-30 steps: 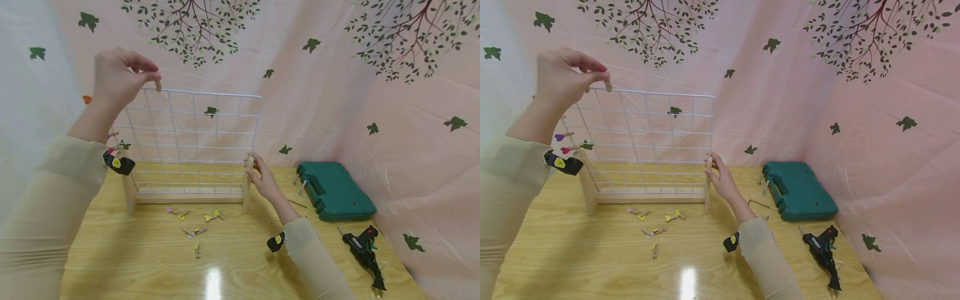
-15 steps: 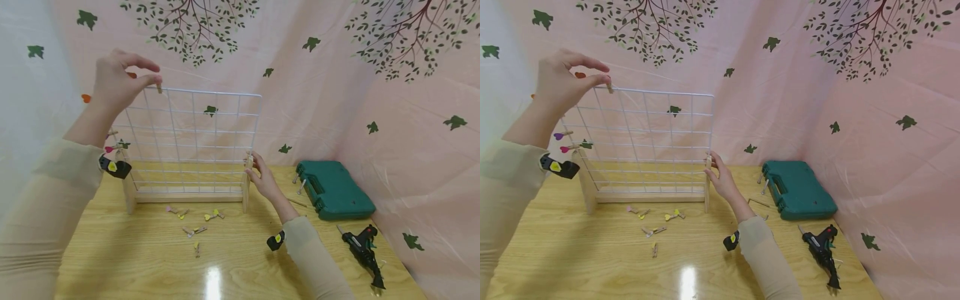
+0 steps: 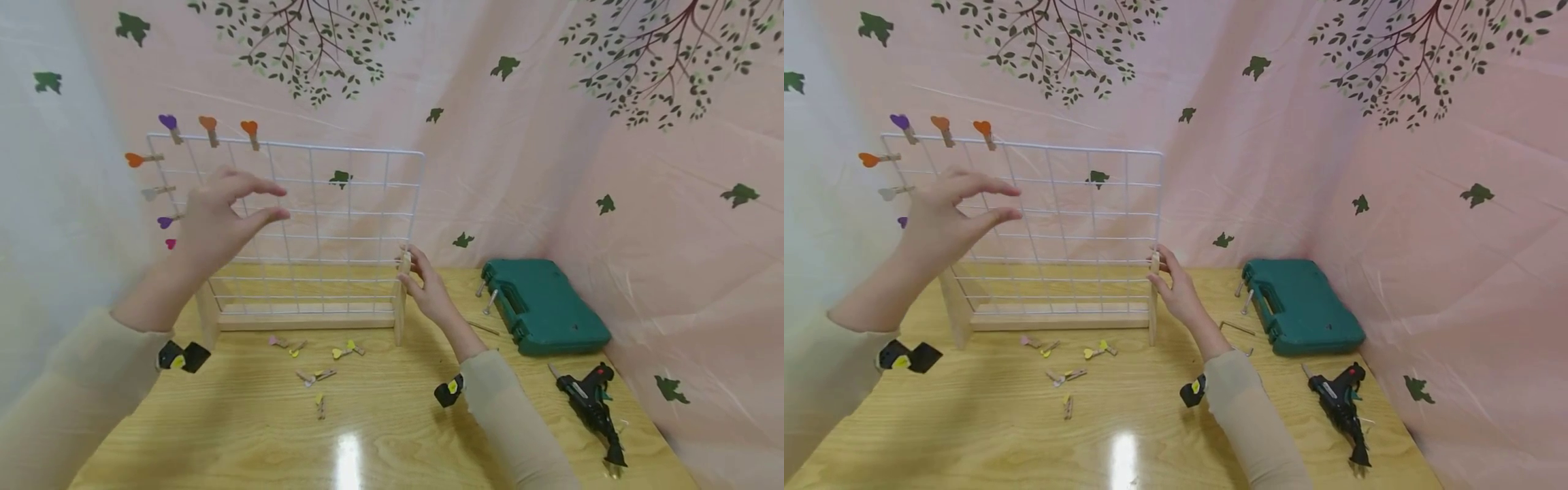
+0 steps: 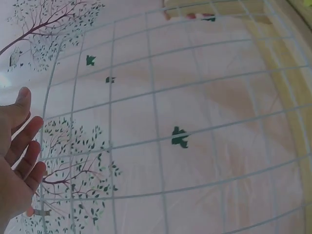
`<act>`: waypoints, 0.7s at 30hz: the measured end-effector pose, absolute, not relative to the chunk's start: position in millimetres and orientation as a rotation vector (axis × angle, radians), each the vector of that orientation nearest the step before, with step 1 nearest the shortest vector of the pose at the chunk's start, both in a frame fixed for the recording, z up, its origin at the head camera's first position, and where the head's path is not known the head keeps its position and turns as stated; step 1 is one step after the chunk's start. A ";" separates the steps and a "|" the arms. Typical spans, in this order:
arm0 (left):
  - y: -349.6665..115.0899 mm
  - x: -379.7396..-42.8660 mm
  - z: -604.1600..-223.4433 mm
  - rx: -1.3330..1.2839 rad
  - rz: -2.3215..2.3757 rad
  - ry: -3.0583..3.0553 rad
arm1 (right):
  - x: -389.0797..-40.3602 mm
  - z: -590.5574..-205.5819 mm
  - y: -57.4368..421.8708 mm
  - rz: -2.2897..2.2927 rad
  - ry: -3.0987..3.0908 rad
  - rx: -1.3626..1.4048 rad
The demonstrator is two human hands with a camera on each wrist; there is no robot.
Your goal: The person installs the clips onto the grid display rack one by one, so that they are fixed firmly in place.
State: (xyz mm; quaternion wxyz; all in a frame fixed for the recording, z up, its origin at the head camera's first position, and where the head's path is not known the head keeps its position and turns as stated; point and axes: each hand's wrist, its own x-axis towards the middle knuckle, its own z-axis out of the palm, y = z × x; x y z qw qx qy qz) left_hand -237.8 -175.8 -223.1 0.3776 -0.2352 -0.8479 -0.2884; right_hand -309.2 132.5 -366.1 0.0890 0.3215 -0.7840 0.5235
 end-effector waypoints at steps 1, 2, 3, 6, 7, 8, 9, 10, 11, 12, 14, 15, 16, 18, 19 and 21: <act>-175.1 -235.1 -231.6 -0.600 -0.755 -2.201 | -309.1 -365.7 132.1 1.555 -2.331 0.957; -174.8 -232.8 -240.4 -0.595 -0.770 -2.237 | -309.0 -365.5 131.9 1.552 -2.331 0.956; -174.8 -231.1 -249.8 -0.593 -0.780 -2.270 | -309.0 -365.3 131.7 1.549 -2.332 0.956; -175.8 -226.9 -280.8 -0.585 -0.797 -2.387 | -309.0 -365.1 131.3 1.546 -2.331 0.958; -176.5 -226.4 -291.8 -0.593 -0.792 -2.418 | -309.0 -365.1 131.3 1.545 -2.329 0.959; -177.3 -226.3 -303.2 -0.608 -0.790 -2.449 | -309.0 -365.0 131.3 1.546 -2.330 0.958; -178.3 -226.1 -314.6 -0.625 -0.801 -2.480 | -309.2 -365.1 131.4 1.545 -2.331 0.956; -179.4 -225.8 -326.0 -0.639 -0.806 -2.515 | -309.2 -365.0 131.4 1.548 -2.332 0.954; -181.0 -226.4 -337.6 -0.659 -0.810 -2.542 | -309.1 -364.7 131.3 1.551 -2.334 0.951; -182.8 -227.1 -348.7 -0.678 -0.806 -2.568 | -309.1 -364.6 131.4 1.552 -2.337 0.947; -187.2 -229.8 -370.0 -0.719 -0.812 -2.606 | -309.3 -364.7 131.5 1.552 -2.339 0.944; -190.0 -231.1 -380.0 -0.730 -0.825 -2.626 | -309.5 -364.8 131.5 1.551 -2.340 0.942; -193.0 -232.4 -389.4 -0.742 -0.837 -2.646 | -309.6 -364.9 131.5 1.552 -2.338 0.942; -199.3 -234.9 -405.6 -0.759 -0.877 -2.687 | -310.3 -365.9 131.4 1.550 -2.337 0.942; -202.5 -235.9 -413.2 -0.767 -0.899 -2.704 | -310.5 -366.5 131.3 1.551 -2.336 0.944; -208.7 -237.3 -426.6 -0.775 -0.923 -2.737 | -310.5 -367.5 130.9 1.551 -2.337 0.941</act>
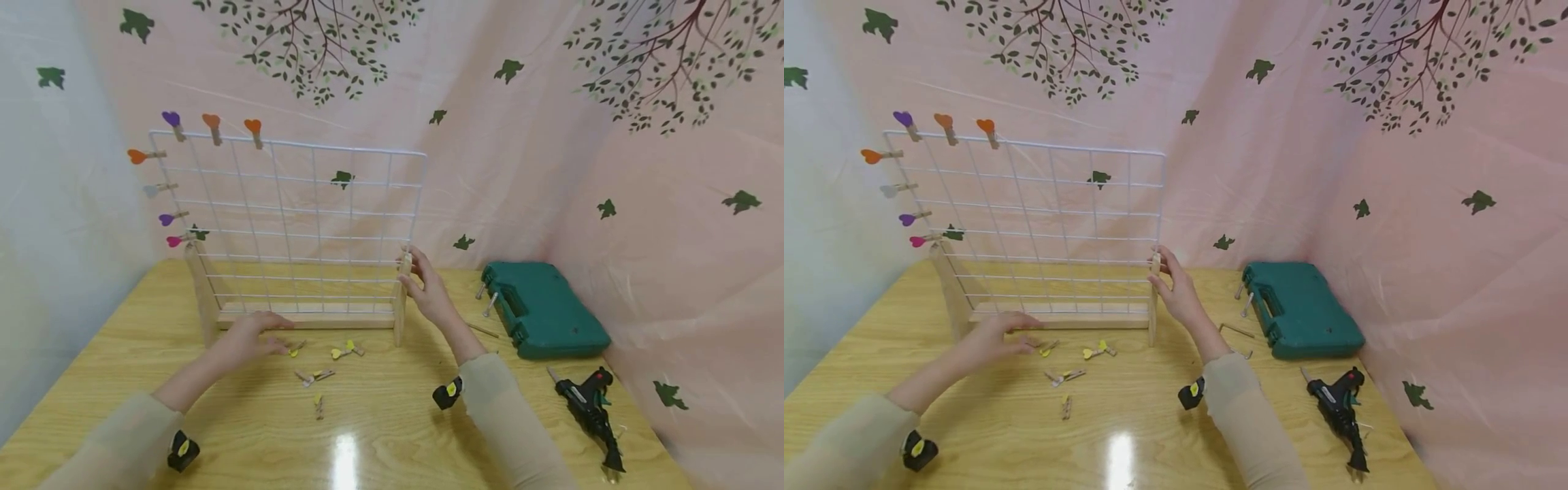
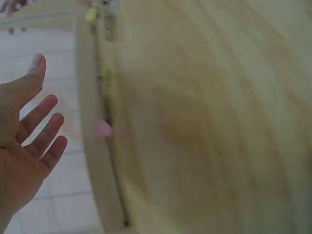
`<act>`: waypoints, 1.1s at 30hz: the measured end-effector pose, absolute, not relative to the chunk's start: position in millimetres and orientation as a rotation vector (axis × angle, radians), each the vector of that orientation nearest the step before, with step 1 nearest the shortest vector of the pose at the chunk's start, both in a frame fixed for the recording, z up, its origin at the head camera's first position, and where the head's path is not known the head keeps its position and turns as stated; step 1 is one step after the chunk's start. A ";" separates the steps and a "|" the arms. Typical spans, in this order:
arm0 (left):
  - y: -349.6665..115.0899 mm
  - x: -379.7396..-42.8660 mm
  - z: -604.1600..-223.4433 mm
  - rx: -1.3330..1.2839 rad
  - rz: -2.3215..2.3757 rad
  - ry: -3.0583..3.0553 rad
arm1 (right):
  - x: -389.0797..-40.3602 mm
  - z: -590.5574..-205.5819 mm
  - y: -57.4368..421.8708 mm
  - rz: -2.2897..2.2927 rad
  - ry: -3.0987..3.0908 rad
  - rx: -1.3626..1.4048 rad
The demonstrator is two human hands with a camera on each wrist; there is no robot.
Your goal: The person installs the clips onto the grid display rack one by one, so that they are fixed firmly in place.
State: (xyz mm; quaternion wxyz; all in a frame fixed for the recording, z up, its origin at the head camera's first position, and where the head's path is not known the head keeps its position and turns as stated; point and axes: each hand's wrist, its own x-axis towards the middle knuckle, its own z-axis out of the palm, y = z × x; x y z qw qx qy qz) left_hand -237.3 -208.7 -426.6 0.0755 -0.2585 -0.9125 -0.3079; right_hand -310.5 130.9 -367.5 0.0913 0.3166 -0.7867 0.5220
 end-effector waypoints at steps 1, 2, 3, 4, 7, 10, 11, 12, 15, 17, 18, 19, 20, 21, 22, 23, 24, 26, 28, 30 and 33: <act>-211.7 -238.6 -431.7 -0.790 -0.912 -2.742 | -310.5 -367.5 130.8 1.549 -2.336 0.943; -214.7 -240.0 -436.6 -0.799 -0.884 -2.745 | -310.4 -367.3 130.5 1.547 -2.337 0.944; -217.7 -241.5 -441.1 -0.811 -0.853 -2.739 | -310.1 -367.1 130.4 1.544 -2.338 0.944; -220.5 -242.9 -445.6 -0.819 -0.821 -2.733 | -309.7 -367.5 130.4 1.545 -2.340 0.943; -228.1 -247.0 -455.2 -0.843 -0.744 -2.722 | -308.8 -368.3 130.2 1.545 -2.340 0.942; -233.5 -251.3 -461.0 -0.871 -0.712 -2.721 | -308.8 -368.8 130.4 1.550 -2.333 0.945; -234.6 -252.5 -462.2 -0.885 -0.705 -2.721 | -308.8 -368.8 130.5 1.550 -2.334 0.942; -235.5 -253.6 -463.1 -0.896 -0.705 -2.720 | -308.9 -368.7 130.7 1.551 -2.333 0.942; -237.1 -255.8 -464.9 -0.895 -0.717 -2.745 | -309.2 -368.3 130.9 1.549 -2.341 0.936; -237.6 -256.5 -465.5 -0.879 -0.731 -2.765 | -309.0 -367.8 130.7 1.546 -2.354 0.925; -237.7 -256.6 -465.5 -0.867 -0.740 -2.777 | -308.9 -367.5 130.5 1.545 -2.355 0.924; -237.7 -256.4 -465.6 -0.855 -0.744 -2.788 | -308.7 -367.6 130.4 1.544 -2.362 0.918; -237.7 -256.2 -465.8 -0.846 -0.746 -2.794 | -308.4 -367.6 130.2 1.544 -2.364 0.916; -237.5 -255.9 -465.9 -0.839 -0.747 -2.798 | -308.1 -367.7 129.9 1.542 -2.368 0.912; -237.3 -255.5 -465.5 -0.829 -0.743 -2.803 | -307.8 -367.6 129.8 1.542 -2.372 0.910; -237.1 -255.0 -464.8 -0.818 -0.742 -2.807 | -307.7 -367.7 129.7 1.540 -2.371 0.910; -236.8 -254.5 -463.9 -0.794 -0.755 -2.818 | -307.5 -367.4 129.6 1.540 -2.367 0.915; -236.8 -254.1 -460.9 -0.760 -0.784 -2.827 | -307.9 -367.2 129.5 1.537 -2.364 0.919; -236.6 -253.7 -456.7 -0.724 -0.827 -2.834 | -308.4 -366.9 129.7 1.541 -2.358 0.921; -236.0 -253.2 -452.2 -0.697 -0.885 -2.835 | -309.1 -366.8 130.0 1.546 -2.355 0.920; -232.9 -251.7 -444.6 -0.714 -0.926 -2.806 | -309.6 -367.1 130.9 1.557 -2.350 0.924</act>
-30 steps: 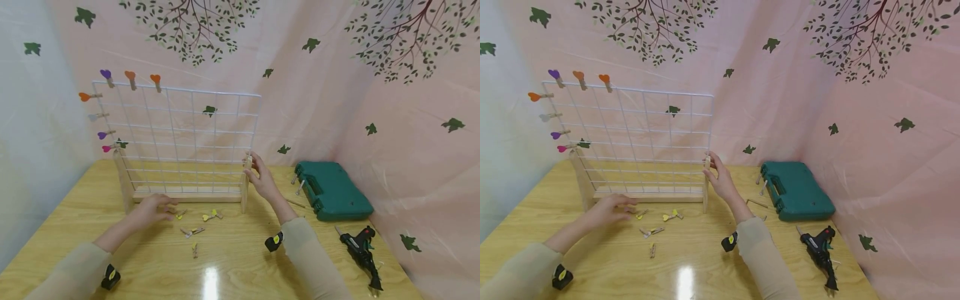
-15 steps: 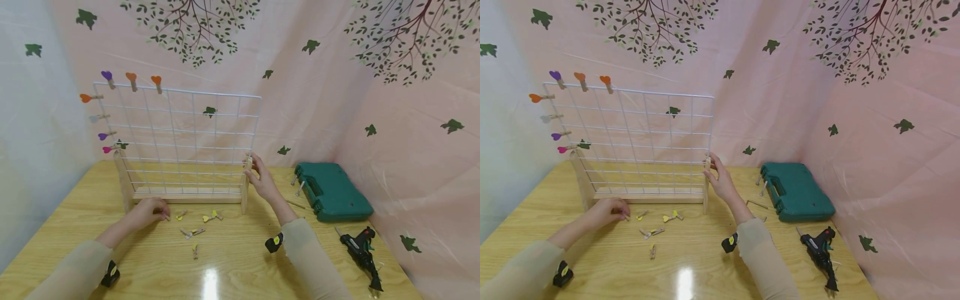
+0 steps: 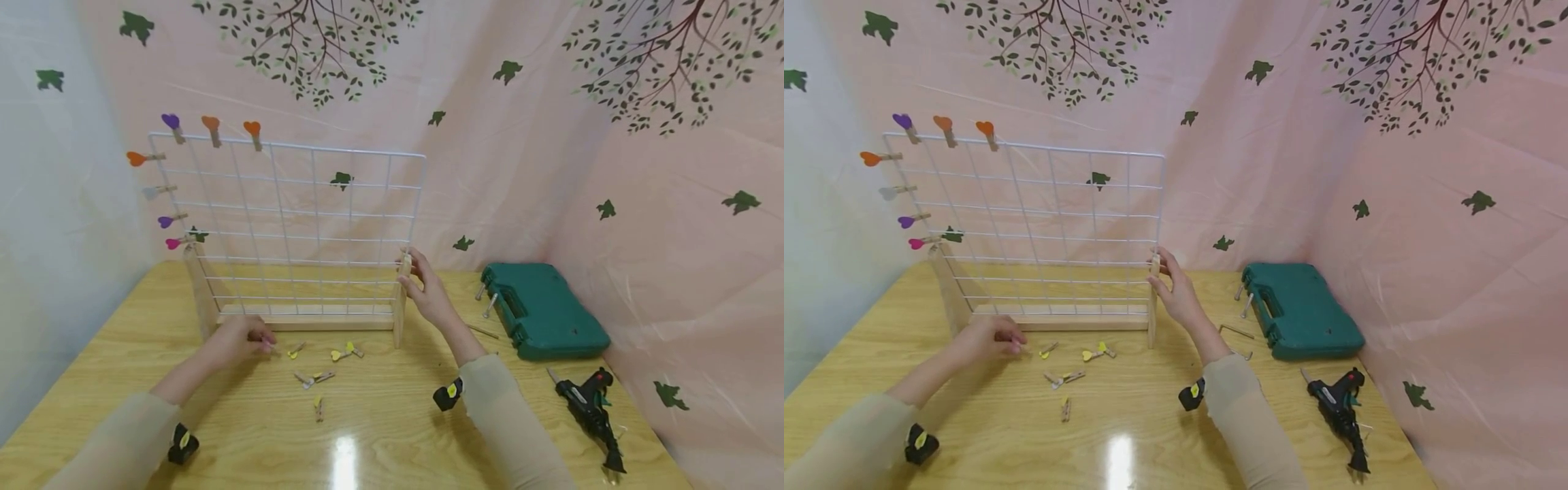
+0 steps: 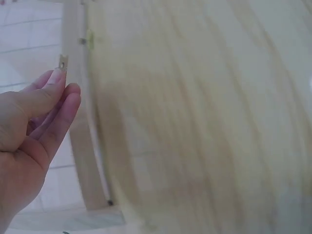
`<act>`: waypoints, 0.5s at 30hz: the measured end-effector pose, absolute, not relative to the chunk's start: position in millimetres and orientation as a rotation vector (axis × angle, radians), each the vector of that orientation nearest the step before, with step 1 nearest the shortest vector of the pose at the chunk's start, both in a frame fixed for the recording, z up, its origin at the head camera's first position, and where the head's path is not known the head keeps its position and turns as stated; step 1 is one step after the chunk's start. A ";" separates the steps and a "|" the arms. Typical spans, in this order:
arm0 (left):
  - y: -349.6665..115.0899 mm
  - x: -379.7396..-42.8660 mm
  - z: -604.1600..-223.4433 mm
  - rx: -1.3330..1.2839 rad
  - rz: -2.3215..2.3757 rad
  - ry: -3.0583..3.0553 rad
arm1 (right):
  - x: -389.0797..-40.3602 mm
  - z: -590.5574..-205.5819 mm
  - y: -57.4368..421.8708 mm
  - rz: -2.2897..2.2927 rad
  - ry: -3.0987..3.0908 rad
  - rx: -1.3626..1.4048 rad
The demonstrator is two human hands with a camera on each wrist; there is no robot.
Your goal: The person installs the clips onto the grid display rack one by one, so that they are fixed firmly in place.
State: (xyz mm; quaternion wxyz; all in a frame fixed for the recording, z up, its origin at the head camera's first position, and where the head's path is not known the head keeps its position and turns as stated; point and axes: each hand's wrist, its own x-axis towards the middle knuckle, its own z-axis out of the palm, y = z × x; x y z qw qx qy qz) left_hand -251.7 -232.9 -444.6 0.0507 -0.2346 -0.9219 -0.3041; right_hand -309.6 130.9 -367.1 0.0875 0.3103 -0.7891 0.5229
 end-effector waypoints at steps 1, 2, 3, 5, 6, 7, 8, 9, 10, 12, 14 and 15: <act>-231.6 -250.9 -441.9 -0.724 -0.931 -2.785 | -310.0 -367.2 131.0 1.558 -2.347 0.928; -229.6 -250.1 -438.9 -0.734 -0.936 -2.756 | -310.2 -367.3 131.0 1.556 -2.343 0.931; -227.6 -249.2 -435.4 -0.745 -0.938 -2.728 | -310.3 -367.4 131.1 1.555 -2.340 0.935; -222.7 -246.7 -428.0 -0.748 -0.920 -2.670 | -310.3 -367.8 131.1 1.552 -2.339 0.940; -220.1 -244.9 -423.1 -0.738 -0.911 -2.656 | -310.3 -367.9 131.0 1.549 -2.339 0.943; -217.7 -243.0 -417.3 -0.730 -0.908 -2.649 | -310.4 -368.0 131.1 1.544 -2.340 0.944; -215.3 -241.2 -411.0 -0.717 -0.912 -2.647 | -310.4 -368.1 131.1 1.541 -2.340 0.945; -213.0 -239.1 -403.8 -0.697 -0.916 -2.659 | -310.3 -368.1 131.1 1.539 -2.341 0.945; -210.8 -237.1 -396.1 -0.675 -0.923 -2.665 | -310.5 -368.0 131.0 1.537 -2.340 0.945; -206.9 -233.6 -379.1 -0.623 -0.966 -2.692 | -310.5 -367.7 131.0 1.535 -2.338 0.944; -203.5 -230.7 -361.6 -0.580 -0.995 -2.685 | -310.6 -367.6 130.9 1.535 -2.337 0.943; -202.0 -229.7 -352.8 -0.570 -1.023 -2.672 | -310.5 -367.5 130.8 1.540 -2.339 0.942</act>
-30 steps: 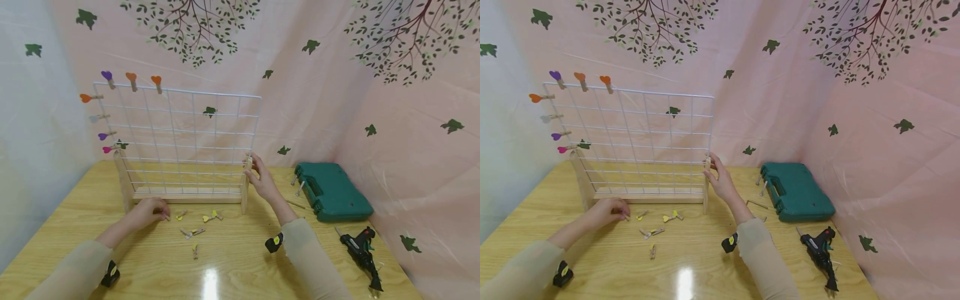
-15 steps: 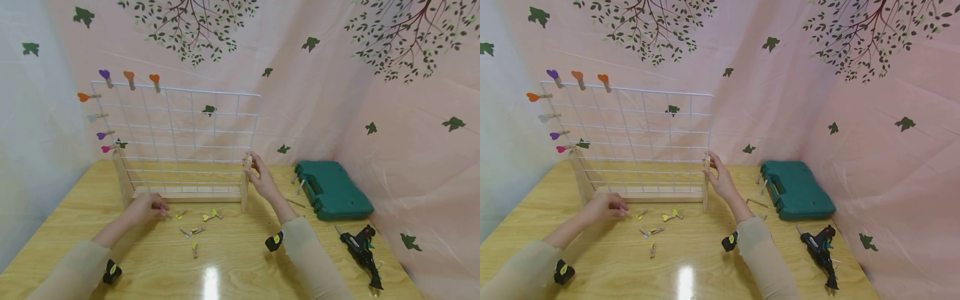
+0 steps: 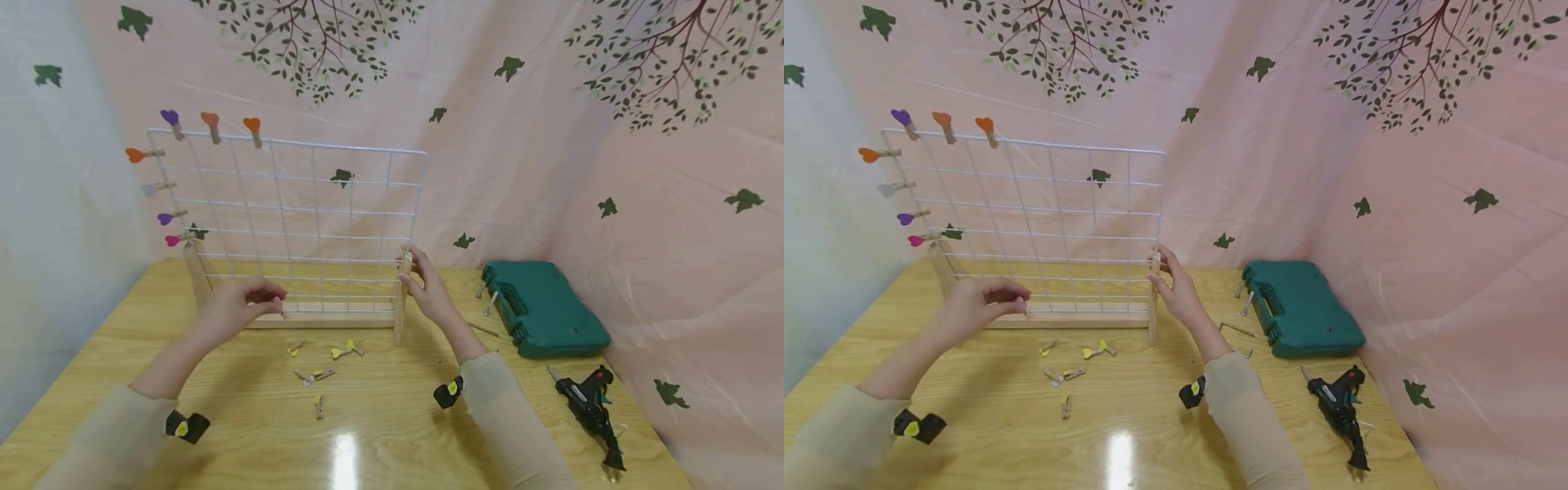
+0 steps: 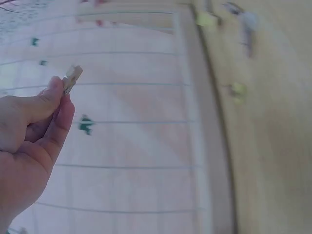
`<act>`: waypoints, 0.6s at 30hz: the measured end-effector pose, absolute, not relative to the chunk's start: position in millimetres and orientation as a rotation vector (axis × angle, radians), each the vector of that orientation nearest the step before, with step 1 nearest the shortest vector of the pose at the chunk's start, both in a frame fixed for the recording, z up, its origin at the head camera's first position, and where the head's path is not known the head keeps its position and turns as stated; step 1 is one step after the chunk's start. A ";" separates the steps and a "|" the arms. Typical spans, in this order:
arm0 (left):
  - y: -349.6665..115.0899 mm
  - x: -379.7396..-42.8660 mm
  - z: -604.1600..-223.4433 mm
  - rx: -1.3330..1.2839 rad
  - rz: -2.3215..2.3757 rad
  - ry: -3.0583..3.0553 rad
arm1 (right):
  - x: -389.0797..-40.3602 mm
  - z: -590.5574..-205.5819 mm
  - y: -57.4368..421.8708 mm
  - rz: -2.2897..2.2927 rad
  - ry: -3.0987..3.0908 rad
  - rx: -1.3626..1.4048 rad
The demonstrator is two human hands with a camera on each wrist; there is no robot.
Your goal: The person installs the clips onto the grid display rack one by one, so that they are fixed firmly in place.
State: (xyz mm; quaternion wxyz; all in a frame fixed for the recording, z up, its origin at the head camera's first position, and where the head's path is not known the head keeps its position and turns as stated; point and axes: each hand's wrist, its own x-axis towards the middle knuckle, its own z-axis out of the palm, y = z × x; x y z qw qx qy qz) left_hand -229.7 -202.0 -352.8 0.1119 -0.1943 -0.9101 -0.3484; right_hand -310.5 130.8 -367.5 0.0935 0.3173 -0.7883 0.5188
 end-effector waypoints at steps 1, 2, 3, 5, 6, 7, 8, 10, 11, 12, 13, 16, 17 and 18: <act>-200.6 -229.0 -344.1 -0.572 -1.048 -2.643 | -310.6 -367.2 130.7 1.541 -2.342 0.940; -199.1 -228.4 -335.1 -0.582 -1.081 -2.612 | -310.7 -367.0 130.9 1.541 -2.345 0.937; -197.5 -227.8 -326.0 -0.599 -1.097 -2.572 | -310.9 -366.9 130.9 1.540 -2.349 0.934; -193.7 -227.2 -306.8 -0.653 -1.093 -2.471 | -311.1 -366.4 130.9 1.538 -2.355 0.928; -191.7 -227.2 -296.7 -0.668 -1.069 -2.428 | -311.1 -366.1 130.9 1.539 -2.355 0.926; -189.2 -226.9 -285.9 -0.679 -1.017 -2.384 | -311.2 -365.9 131.0 1.537 -2.353 0.927; -186.9 -226.7 -274.9 -0.680 -0.960 -2.343 | -311.1 -365.6 131.1 1.538 -2.349 0.930; -182.6 -225.0 -251.3 -0.627 -0.847 -2.310 | -310.8 -365.1 131.1 1.542 -2.341 0.936; -181.0 -224.4 -239.6 -0.601 -0.805 -2.297 | -310.7 -365.0 131.1 1.546 -2.340 0.938; -179.6 -224.5 -228.0 -0.580 -0.764 -2.286 | -310.4 -364.8 131.1 1.547 -2.340 0.939; -178.5 -225.4 -216.9 -0.573 -0.749 -2.266 | -310.2 -364.9 131.0 1.546 -2.341 0.939; -175.9 -230.0 -187.0 -0.526 -0.717 -2.225 | -309.9 -365.3 130.8 1.547 -2.348 0.933; -175.1 -233.2 -178.4 -0.518 -0.700 -2.204 | -309.8 -365.6 130.7 1.549 -2.349 0.933; -174.3 -236.6 -170.6 -0.512 -0.688 -2.188 | -309.9 -365.9 130.7 1.552 -2.349 0.933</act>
